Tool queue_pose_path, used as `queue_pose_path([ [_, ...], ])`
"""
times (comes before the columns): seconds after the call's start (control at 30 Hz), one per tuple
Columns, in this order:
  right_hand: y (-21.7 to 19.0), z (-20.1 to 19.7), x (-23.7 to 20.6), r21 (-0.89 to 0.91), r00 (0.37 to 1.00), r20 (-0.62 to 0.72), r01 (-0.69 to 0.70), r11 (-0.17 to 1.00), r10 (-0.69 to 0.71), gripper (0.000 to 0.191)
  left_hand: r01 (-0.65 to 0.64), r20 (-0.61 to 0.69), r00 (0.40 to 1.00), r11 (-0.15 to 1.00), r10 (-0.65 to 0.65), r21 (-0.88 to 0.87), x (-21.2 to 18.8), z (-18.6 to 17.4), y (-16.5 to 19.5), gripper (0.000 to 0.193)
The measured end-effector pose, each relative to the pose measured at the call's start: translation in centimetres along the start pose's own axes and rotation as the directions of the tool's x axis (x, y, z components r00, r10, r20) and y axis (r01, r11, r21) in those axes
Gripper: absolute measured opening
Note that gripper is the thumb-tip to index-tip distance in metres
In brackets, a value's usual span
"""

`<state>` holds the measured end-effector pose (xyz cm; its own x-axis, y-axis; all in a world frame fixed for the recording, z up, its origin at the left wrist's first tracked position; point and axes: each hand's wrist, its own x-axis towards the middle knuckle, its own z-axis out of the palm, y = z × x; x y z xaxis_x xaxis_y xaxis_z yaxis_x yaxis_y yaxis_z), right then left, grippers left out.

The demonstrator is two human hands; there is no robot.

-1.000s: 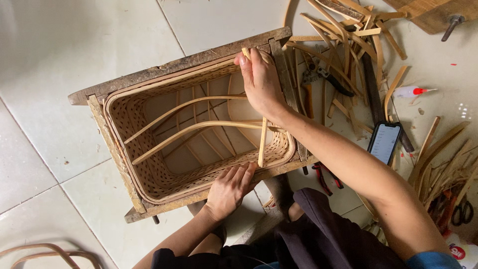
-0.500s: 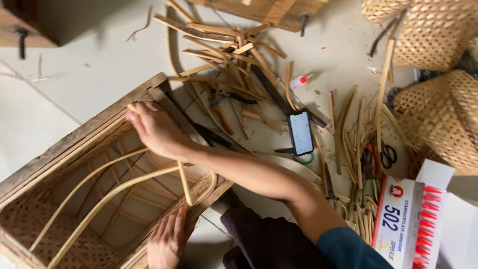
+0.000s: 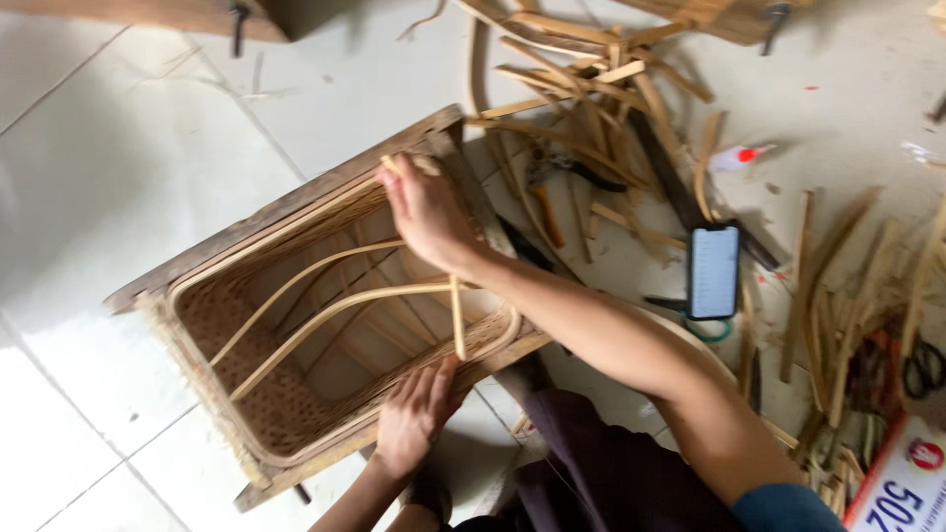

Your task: The person inserts thin wooden strips into a rectangular basket frame, bends them into arches, and secures them using pliers and a hammer. They repeatedly adjust the strips and tap them into place while working on the basket structure.

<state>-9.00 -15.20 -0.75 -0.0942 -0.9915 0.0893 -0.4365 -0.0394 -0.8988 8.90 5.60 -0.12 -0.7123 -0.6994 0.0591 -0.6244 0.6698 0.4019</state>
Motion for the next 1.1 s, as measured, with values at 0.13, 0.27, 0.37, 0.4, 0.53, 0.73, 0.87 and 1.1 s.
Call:
queue_pose_path([
  [0.13, 1.3, 1.0, 0.2, 0.090, 0.999, -0.028, -0.020, 0.996, 0.023, 0.019, 0.006, 0.017, 1.000, 0.997, -0.005, -0.074, 0.5, -0.7, -0.1, 0.060],
  [0.27, 2.1, 1.2, 0.5, 0.135, 0.983, 0.099, -0.168, 0.976, 0.156, 0.020, -0.059, -0.129, 0.990, 0.998, 0.057, -0.013, 0.9, -1.4, 0.4, 0.054],
  [0.37, 2.3, 0.8, 0.7, 0.132, 0.988, 0.114, -0.123, 0.984, 0.108, 0.021, -0.074, -0.168, 0.984, 0.992, 0.056, -0.105, 2.3, -1.9, -0.4, 0.056],
  [0.4, 2.3, 0.6, 0.8, 0.108, 0.987, 0.120, -0.123, 0.987, 0.110, 0.022, -0.053, -0.223, 0.975, 0.991, 0.024, -0.127, 2.8, -2.3, -1.3, 0.051],
  [0.53, 2.1, 0.2, 1.2, 0.007, 0.970, 0.147, -0.197, 0.980, 0.194, 0.031, 0.324, 0.049, 0.945, 0.945, -0.322, -0.034, 7.1, -4.7, -9.6, 0.004],
  [0.73, 1.6, -0.3, 1.5, 0.004, 0.994, 0.098, -0.043, 0.999, 0.042, 0.032, 0.139, -0.273, 0.951, 0.990, -0.144, -0.040, 11.3, -5.9, -15.3, 0.048],
  [0.87, 0.9, -0.8, 1.6, -0.246, 0.977, 0.162, -0.095, 0.965, 0.137, 0.027, 0.202, -0.104, 0.965, 0.939, -0.239, -0.277, 11.2, -6.2, -15.5, 0.033],
  [1.1, 0.5, -1.4, 1.8, -0.421, 0.974, 0.227, 0.096, 0.902, 0.002, 0.014, 0.104, -0.440, 0.897, 0.990, -0.052, 0.094, 16.8, -8.6, -16.7, 0.019],
])
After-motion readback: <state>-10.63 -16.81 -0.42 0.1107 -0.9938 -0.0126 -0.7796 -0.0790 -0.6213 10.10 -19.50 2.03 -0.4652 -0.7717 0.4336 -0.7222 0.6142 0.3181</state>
